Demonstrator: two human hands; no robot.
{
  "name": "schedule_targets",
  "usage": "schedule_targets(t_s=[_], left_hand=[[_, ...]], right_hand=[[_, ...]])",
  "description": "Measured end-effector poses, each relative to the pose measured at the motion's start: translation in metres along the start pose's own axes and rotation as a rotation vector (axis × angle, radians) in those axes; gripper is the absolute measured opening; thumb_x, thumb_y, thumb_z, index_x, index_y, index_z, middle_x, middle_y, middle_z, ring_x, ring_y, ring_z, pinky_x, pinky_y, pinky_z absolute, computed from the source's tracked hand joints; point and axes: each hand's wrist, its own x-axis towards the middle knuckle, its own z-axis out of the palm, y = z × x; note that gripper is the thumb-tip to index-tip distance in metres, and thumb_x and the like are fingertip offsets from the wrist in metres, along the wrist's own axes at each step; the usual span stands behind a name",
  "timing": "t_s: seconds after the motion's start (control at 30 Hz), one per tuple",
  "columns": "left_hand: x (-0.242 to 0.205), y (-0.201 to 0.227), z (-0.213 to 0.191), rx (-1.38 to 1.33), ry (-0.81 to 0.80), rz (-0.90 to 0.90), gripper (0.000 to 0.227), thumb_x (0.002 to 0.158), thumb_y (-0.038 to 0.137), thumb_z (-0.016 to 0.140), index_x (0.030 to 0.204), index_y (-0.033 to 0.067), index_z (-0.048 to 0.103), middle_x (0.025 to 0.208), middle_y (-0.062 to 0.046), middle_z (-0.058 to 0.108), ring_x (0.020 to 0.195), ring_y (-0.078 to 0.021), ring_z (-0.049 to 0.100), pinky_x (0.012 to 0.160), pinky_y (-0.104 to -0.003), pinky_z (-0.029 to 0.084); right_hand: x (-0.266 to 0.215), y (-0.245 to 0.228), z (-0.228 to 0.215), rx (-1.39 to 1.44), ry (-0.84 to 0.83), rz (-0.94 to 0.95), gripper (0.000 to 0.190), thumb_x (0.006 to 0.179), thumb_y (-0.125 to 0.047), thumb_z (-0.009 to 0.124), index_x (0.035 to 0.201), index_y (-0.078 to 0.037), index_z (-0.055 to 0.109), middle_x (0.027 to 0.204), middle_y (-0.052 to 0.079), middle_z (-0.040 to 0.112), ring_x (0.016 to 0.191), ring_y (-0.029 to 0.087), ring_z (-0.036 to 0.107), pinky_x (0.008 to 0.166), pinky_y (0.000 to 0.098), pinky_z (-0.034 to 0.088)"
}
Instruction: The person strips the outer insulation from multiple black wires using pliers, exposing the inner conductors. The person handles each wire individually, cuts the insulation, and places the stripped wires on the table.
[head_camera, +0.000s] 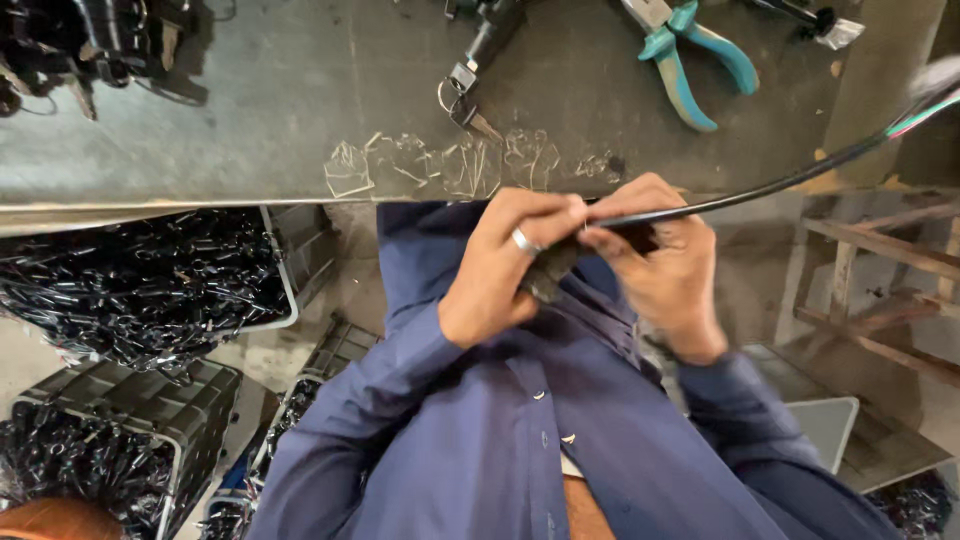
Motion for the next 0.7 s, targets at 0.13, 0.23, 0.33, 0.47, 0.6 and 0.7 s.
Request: schedule_targets(t_s=[0.13, 0.23, 0.33, 0.47, 0.6, 0.7], left_hand=[[-0.004, -0.001, -0.002, -0.025, -0.100, -0.023, 0.057, 0.084, -0.007, 0.072, 0.137, 0.0081, 0.058, 0.133, -0.013, 0.061, 0.122, -0.0326, 0.060, 0.108, -0.037, 0.049], [-0.001, -0.007, 0.013, -0.282, 0.050, -0.094, 0.054, 0.085, -0.008, 0.065, 0.135, 0.0081, 0.054, 0.131, -0.013, 0.059, 0.121, -0.0262, 0.061, 0.106, -0.035, 0.051], [-0.011, -0.007, 0.034, -0.617, 0.219, -0.282, 0.037, 0.103, -0.002, 0.065, 0.135, 0.0087, 0.052, 0.122, -0.007, 0.059, 0.108, -0.0152, 0.061, 0.097, -0.027, 0.052], [-0.014, -0.011, 0.038, -0.567, 0.261, -0.566, 0.029, 0.106, 0.001, 0.058, 0.135, 0.0062, 0.057, 0.092, -0.004, 0.062, 0.082, -0.0104, 0.057, 0.077, -0.025, 0.048], [-0.006, -0.014, 0.030, -0.431, 0.209, -0.484, 0.035, 0.101, 0.001, 0.060, 0.135, 0.0075, 0.052, 0.106, -0.004, 0.071, 0.095, -0.0109, 0.068, 0.086, -0.026, 0.057], [-0.004, -0.009, 0.025, -0.246, 0.080, -0.459, 0.046, 0.094, 0.003, 0.068, 0.137, 0.0085, 0.052, 0.099, -0.005, 0.073, 0.088, -0.0110, 0.073, 0.080, -0.026, 0.058]], right_hand=[[0.008, -0.031, 0.008, 0.094, -0.083, 0.172, 0.017, 0.097, -0.007, 0.081, 0.102, -0.001, 0.066, 0.093, 0.002, 0.061, 0.085, 0.009, 0.055, 0.078, 0.0242, 0.045], [0.005, -0.043, 0.040, 0.275, 0.284, 0.189, 0.016, 0.103, -0.014, 0.072, 0.113, -0.003, 0.064, 0.103, -0.001, 0.064, 0.093, 0.008, 0.056, 0.087, 0.0236, 0.047], [-0.028, -0.027, 0.055, 0.765, 0.211, 0.329, 0.040, 0.101, -0.021, 0.066, 0.138, -0.006, 0.059, 0.105, -0.003, 0.061, 0.086, 0.007, 0.052, 0.076, 0.0223, 0.043], [-0.050, 0.012, 0.037, 0.664, 0.114, 0.437, 0.048, 0.109, -0.010, 0.061, 0.155, 0.000, 0.055, 0.098, -0.002, 0.052, 0.080, 0.006, 0.044, 0.068, 0.0206, 0.035], [-0.051, 0.030, 0.025, 0.633, -0.044, 0.390, 0.049, 0.102, -0.003, 0.064, 0.150, -0.003, 0.055, 0.106, -0.001, 0.052, 0.090, 0.007, 0.047, 0.078, 0.0221, 0.040], [-0.051, 0.031, 0.028, 0.362, -0.107, 0.194, 0.048, 0.100, 0.001, 0.068, 0.148, -0.002, 0.058, 0.111, -0.002, 0.049, 0.101, 0.008, 0.047, 0.093, 0.0222, 0.042]])
